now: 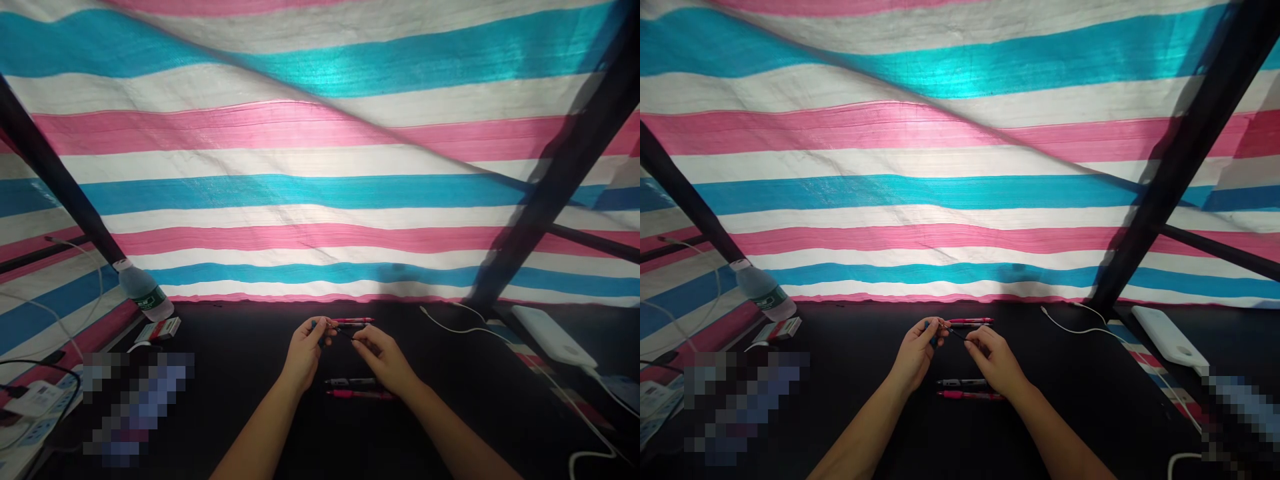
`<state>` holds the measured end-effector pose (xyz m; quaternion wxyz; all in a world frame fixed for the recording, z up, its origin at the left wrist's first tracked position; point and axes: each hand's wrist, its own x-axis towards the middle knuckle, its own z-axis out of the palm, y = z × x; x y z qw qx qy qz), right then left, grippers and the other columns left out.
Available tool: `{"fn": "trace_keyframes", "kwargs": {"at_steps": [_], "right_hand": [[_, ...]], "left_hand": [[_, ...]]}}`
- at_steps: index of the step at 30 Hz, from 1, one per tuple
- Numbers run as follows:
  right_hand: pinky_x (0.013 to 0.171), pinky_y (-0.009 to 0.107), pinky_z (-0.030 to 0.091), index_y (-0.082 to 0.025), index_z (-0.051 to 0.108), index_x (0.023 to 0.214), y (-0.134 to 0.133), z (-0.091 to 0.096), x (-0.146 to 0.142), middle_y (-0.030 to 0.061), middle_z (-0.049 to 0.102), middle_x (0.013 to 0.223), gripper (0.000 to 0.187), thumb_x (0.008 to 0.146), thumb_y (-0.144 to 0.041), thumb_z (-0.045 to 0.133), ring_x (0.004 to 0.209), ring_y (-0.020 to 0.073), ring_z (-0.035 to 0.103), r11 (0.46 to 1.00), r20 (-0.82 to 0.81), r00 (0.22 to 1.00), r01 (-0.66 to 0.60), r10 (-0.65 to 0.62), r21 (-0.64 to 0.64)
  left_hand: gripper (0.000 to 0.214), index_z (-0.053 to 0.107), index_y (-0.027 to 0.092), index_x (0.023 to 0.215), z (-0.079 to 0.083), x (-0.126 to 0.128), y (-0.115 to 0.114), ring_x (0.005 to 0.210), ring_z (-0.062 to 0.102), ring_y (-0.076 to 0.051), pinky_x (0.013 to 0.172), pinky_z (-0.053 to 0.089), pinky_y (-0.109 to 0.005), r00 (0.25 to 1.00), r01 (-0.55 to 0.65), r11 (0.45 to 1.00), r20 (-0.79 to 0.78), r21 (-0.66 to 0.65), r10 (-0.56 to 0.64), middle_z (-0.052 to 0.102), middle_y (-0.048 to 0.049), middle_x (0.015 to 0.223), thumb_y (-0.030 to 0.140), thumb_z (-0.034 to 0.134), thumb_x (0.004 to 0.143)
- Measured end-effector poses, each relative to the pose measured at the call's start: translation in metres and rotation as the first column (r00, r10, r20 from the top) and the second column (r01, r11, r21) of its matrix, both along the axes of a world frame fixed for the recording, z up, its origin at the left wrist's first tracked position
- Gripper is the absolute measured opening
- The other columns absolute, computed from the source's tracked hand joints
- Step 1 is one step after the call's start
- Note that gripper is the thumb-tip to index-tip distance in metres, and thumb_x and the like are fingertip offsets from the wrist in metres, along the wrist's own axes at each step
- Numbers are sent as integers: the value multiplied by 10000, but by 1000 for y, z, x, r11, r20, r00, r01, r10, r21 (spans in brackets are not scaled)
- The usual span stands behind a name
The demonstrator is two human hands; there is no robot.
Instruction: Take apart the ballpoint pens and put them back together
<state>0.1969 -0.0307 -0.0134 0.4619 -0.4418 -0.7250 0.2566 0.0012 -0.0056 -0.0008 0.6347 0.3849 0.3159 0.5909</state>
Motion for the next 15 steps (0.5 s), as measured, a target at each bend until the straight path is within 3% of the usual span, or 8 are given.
{"fn": "trace_keyframes", "kwargs": {"at_steps": [15], "right_hand": [[637,297,413,-223,690,903,0,-2,-1,12,560,784,173,984,-341,594,708,187,546,1000,-12,1000,-7,7,-23]], "left_hand": [[292,751,124,909,2,-1,0,762,650,-154,645,455,-241,998,-53,998,43,-32,54,765,-113,916,362,858,778]]}}
